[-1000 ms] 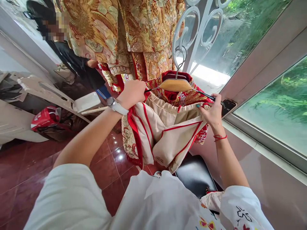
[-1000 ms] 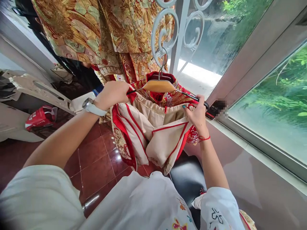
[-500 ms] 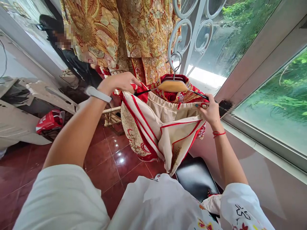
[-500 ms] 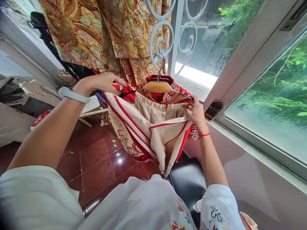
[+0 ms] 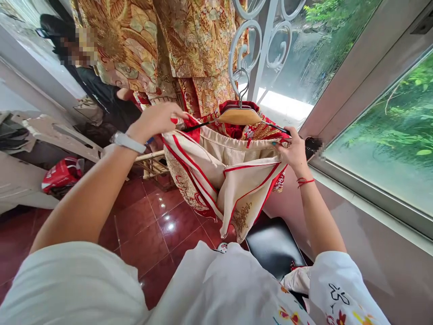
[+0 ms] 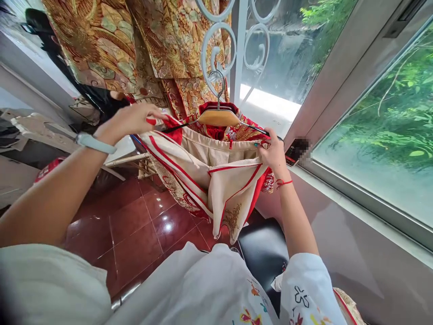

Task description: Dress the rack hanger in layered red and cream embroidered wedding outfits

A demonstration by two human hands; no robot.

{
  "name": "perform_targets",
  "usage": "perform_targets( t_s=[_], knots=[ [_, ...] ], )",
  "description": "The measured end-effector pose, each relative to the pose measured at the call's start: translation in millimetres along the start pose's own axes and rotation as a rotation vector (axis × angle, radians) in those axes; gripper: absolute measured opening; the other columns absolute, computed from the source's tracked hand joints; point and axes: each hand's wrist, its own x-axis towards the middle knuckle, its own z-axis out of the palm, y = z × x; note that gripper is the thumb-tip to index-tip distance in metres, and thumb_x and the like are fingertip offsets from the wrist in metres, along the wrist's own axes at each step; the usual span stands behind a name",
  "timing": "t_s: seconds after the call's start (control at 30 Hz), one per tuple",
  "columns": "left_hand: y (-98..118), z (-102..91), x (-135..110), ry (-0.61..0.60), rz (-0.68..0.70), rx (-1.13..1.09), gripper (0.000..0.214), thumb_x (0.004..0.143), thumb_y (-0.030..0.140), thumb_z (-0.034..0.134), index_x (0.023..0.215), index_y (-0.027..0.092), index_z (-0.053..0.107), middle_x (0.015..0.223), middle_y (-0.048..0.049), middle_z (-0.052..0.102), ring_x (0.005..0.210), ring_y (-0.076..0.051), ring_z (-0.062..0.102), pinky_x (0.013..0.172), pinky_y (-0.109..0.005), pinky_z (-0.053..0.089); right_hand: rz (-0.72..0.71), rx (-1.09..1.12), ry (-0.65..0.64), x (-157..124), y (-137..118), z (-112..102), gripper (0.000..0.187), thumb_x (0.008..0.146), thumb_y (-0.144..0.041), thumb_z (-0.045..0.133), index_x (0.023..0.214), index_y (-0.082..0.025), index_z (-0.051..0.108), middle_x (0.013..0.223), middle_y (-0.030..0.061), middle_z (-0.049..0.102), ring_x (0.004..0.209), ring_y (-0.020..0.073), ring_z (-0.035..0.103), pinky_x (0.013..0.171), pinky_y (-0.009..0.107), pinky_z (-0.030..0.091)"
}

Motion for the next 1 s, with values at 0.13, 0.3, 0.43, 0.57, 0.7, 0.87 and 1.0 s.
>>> perform_targets(
  t_s=[0.13,0.3,0.43,0.57,0.7,0.87,1.0],
  knots=[
    [-27,42.8,-29,-0.015,-0.008,0.055,0.062,0.075,0.008,0.054,0.129,0.031,0.071,0.138,-0.004,0.064,0.119,-0.031,0.063,0.092,-0.035,0.052,0.011,0.02,-0.026,7,3,5,0.058,0.074,-0.033,0.068,0.128,-0.02,0.055,0.093,0.0076,0.074,0.08,0.0275,0.07,0.074,0.042,0.057],
    [-46,65.6,-26,0.055,-0.005,-0.002,0.056,0.078,0.014,0.057,0.129,0.031,0.071,0.137,-0.0049,0.063,0.112,-0.034,0.065,0.089,-0.039,0.054,0.024,0.026,-0.031,8,1,13,0.058,0.074,-0.033,0.066,0.129,-0.02,0.054,0.096,0.0087,0.074,0.085,0.0278,0.07,0.076,0.042,0.057],
    [-48,85.0,-21,0.078,-0.031,-0.096,0.061,0.075,0.013,0.058,0.133,0.031,0.068,0.139,-0.0056,0.062,0.117,-0.033,0.064,0.098,-0.04,0.052,0.048,-0.004,0.018,5,-3,12,0.064,0.072,-0.031,0.066,0.134,-0.021,0.049,0.098,0.0083,0.073,0.085,0.0269,0.07,0.076,0.04,0.057],
    [-50,113.8,-21,0.103,-0.086,-0.306,0.071,0.069,0.016,0.063,0.14,0.023,0.061,0.139,-0.0087,0.063,0.127,-0.033,0.058,0.111,-0.04,0.044,0.06,-0.01,0.004,1,-6,10,0.068,0.072,-0.031,0.066,0.135,-0.019,0.046,0.093,0.008,0.072,0.08,0.0263,0.068,0.074,0.04,0.056],
    [-55,127.8,-11,0.148,-0.101,-0.456,0.068,0.064,0.014,0.063,0.131,0.019,0.066,0.133,-0.0103,0.065,0.125,-0.031,0.058,0.115,-0.04,0.039,0.054,-0.018,0.016,1,-6,10,0.064,0.071,-0.029,0.065,0.132,-0.02,0.048,0.093,0.0076,0.072,0.082,0.0269,0.068,0.076,0.041,0.056],
    [-62,135.8,4,0.078,-0.102,-0.727,0.054,0.058,0.016,0.063,0.111,0.014,0.071,0.103,-0.0073,0.071,0.106,-0.027,0.063,0.101,-0.036,0.049,0.05,-0.004,0.004,1,-4,14,0.064,0.07,-0.025,0.061,0.133,-0.02,0.048,0.093,0.0072,0.072,0.079,0.0258,0.067,0.076,0.042,0.055],
    [-60,149.9,7,0.037,-0.173,-1.033,0.047,0.052,0.017,0.069,0.1,0.015,0.07,0.087,-0.0048,0.07,0.087,-0.022,0.065,0.082,-0.03,0.054,0.057,-0.006,0.015,-3,-6,18,0.065,0.071,-0.025,0.061,0.135,-0.02,0.047,0.094,0.0076,0.072,0.079,0.0262,0.066,0.075,0.043,0.055]
  ],
)
